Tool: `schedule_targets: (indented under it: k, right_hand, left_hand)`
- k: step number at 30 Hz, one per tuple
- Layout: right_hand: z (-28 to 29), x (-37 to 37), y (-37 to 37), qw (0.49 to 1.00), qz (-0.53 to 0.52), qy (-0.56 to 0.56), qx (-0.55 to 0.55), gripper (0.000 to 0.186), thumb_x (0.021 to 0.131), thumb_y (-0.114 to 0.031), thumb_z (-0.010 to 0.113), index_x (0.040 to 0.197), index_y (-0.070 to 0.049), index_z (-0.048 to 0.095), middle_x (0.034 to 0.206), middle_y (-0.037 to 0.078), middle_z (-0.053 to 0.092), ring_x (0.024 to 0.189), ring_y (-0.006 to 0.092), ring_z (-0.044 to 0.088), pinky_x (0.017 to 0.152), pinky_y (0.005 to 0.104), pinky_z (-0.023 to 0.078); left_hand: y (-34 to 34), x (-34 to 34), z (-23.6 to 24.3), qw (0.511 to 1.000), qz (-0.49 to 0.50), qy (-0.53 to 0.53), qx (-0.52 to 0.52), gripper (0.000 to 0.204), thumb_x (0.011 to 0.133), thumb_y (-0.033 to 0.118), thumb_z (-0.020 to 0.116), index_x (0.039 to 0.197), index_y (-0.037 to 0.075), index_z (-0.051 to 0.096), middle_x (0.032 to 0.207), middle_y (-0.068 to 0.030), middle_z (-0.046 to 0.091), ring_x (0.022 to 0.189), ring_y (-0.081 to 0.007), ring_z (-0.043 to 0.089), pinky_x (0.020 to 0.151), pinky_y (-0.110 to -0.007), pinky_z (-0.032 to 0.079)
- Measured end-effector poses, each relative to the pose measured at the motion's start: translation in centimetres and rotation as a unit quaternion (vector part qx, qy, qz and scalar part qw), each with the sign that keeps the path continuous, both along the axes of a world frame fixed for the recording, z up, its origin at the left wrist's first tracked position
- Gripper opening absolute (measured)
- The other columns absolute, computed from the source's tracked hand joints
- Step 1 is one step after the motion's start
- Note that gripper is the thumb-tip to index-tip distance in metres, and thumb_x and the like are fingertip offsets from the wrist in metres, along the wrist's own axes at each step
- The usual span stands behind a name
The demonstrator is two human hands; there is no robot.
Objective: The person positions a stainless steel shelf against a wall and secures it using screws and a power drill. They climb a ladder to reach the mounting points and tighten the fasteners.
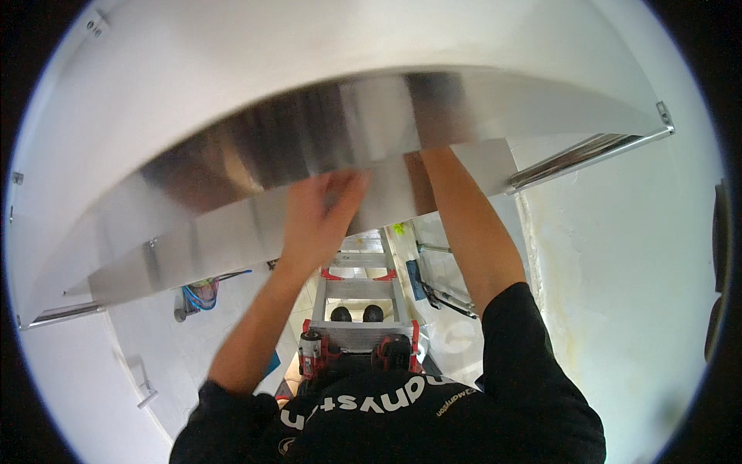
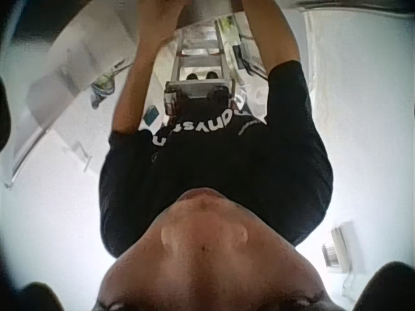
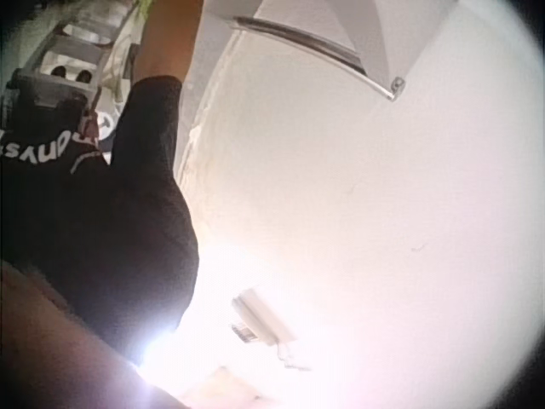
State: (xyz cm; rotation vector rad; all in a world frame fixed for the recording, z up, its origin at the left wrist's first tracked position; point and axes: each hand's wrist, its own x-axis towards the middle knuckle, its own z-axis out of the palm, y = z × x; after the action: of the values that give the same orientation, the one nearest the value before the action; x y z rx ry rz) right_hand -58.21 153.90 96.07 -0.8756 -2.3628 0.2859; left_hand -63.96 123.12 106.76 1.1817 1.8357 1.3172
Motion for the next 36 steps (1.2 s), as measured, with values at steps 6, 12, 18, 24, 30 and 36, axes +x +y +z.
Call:
schedule_targets:
  k: [6,12,18,24,30,36]
  right_hand:
    - [-0.5,-2.2,0.1,0.999,-0.002,0.038,0.014,0.034,0.093,-0.026,0.07,0.122,-0.009,0.072,0.127,0.021,0.067,0.118,0.0432,0.062,0.103,0.0514,0.048]
    - [-1.2,-2.2,0.6,0.997,-0.017,0.075,0.013,0.036,0.094,-0.028,0.07,0.124,-0.009,0.071,0.128,0.021,0.066,0.12,0.0429,0.061,0.104,0.0515,0.047]
    - [-1.2,-1.7,1.4,0.995,-0.031,0.093,0.013,0.038,0.094,-0.029,0.069,0.126,-0.009,0.07,0.13,0.021,0.065,0.121,0.0427,0.06,0.105,0.0517,0.046]
    - [-1.3,-1.5,1.3,0.995,-0.031,0.089,0.009,0.039,0.095,-0.031,0.068,0.127,-0.009,0.069,0.132,0.021,0.065,0.123,0.0424,0.059,0.106,0.0519,0.045]
    - [-1.3,-1.9,1.4,0.996,-0.028,0.086,0.007,0.041,0.095,-0.032,0.068,0.129,-0.009,0.068,0.134,0.02,0.064,0.125,0.0422,0.058,0.107,0.0521,0.044]
    - [-1.4,-2.3,1.3,0.996,-0.026,0.087,0.006,0.043,0.096,-0.034,0.067,0.131,-0.009,0.067,0.135,0.02,0.063,0.126,0.0419,0.057,0.109,0.0522,0.043]
  left_hand:
    - [-18.9,4.8,-5.1,0.956,0.269,-0.111,-0.036,0.036,0.099,0.005,0.066,0.135,0.002,0.061,0.088,-0.0083,0.072,0.082,-0.0142,0.069,0.083,-0.033,0.056]
    - [-24.0,8.5,-6.9,0.974,0.163,-0.065,-0.146,0.035,0.098,0.007,0.071,0.131,0.002,0.063,0.087,-0.0135,0.075,0.079,-0.0204,0.073,0.077,-0.035,0.058]
    - [-24.9,10.3,-6.6,0.975,0.124,-0.081,-0.166,0.035,0.097,0.008,0.072,0.13,0.002,0.063,0.089,-0.013,0.077,0.08,-0.0239,0.076,0.073,-0.034,0.058]
    - [-26.4,10.0,-7.7,0.974,0.135,-0.076,-0.167,0.034,0.097,0.009,0.072,0.129,0.003,0.064,0.086,-0.0127,0.076,0.077,-0.0239,0.075,0.069,-0.034,0.057]
    - [-24.9,9.5,-7.2,0.98,0.13,-0.072,-0.133,0.032,0.097,0.008,0.071,0.128,0.002,0.064,0.085,-0.0152,0.075,0.075,-0.0277,0.075,0.071,-0.039,0.057]
    - [-24.0,9.1,-7.4,0.985,0.118,-0.051,-0.111,0.033,0.099,0.006,0.069,0.131,0.002,0.063,0.084,-0.0126,0.074,0.078,-0.02,0.072,0.076,-0.036,0.058]
